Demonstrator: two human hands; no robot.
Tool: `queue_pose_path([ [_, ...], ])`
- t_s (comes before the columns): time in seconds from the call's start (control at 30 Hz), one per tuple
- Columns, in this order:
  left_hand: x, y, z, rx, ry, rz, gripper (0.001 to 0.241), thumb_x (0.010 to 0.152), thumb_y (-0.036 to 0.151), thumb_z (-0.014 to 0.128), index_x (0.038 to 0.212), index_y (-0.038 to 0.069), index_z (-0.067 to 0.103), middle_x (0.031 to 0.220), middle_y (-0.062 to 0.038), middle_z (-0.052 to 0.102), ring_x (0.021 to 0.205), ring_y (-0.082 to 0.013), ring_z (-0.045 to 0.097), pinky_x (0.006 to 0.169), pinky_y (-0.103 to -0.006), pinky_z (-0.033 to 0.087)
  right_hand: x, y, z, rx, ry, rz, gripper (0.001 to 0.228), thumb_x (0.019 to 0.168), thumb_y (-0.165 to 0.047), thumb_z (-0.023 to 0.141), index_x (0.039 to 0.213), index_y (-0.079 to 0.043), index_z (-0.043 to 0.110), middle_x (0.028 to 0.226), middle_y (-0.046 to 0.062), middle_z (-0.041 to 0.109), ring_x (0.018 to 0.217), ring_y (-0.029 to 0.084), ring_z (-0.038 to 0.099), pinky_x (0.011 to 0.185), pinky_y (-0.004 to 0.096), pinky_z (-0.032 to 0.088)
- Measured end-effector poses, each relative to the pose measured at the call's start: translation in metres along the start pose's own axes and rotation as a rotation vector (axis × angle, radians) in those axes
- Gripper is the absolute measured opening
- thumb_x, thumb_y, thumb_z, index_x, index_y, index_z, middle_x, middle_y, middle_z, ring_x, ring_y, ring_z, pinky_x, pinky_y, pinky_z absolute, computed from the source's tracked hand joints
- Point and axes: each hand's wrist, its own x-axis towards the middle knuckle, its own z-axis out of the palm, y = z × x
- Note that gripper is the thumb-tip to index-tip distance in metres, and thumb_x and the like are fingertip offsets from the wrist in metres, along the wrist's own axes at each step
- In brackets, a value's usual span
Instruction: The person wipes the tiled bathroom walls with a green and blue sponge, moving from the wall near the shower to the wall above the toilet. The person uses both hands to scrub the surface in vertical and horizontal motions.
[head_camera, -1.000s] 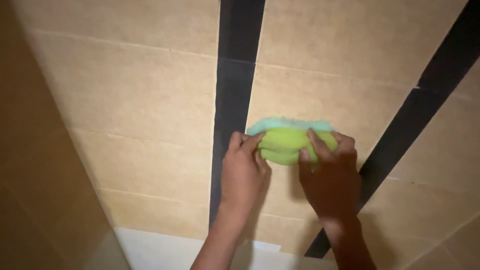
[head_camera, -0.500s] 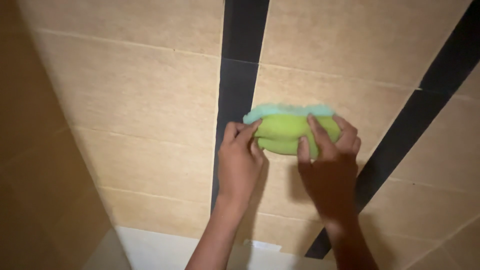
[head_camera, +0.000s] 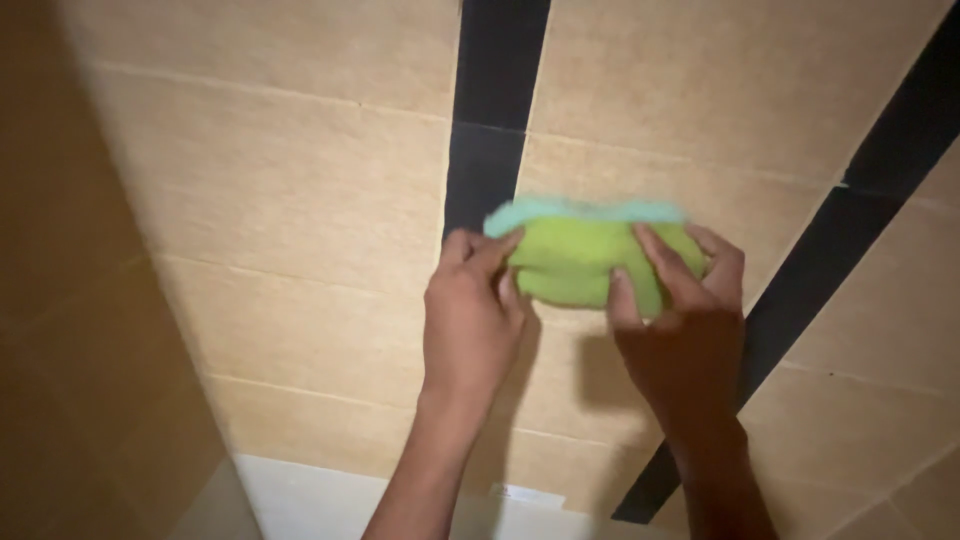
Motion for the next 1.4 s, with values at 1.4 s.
queue_pose_path([
  [1.4, 0.043, 0.043, 0.009, 0.079, -0.149, 0.106, 0.034, 0.081, -0.002, 0.067, 0.112, 0.005, 0.076, 0.103, -0.020, 0.066, 0.093, -0.0400, 0.068, 0.081, -0.0466, 0.055, 0.045, 0.047, -0.035, -0.047, -0.098, -0.022, 0.039, 0.101, -0.025, 0.071, 0.138, -0.011, 0.075, 0.135, 0.027, 0.054, 0.122, 0.041, 0.059, 0.102, 0.047, 0.049],
])
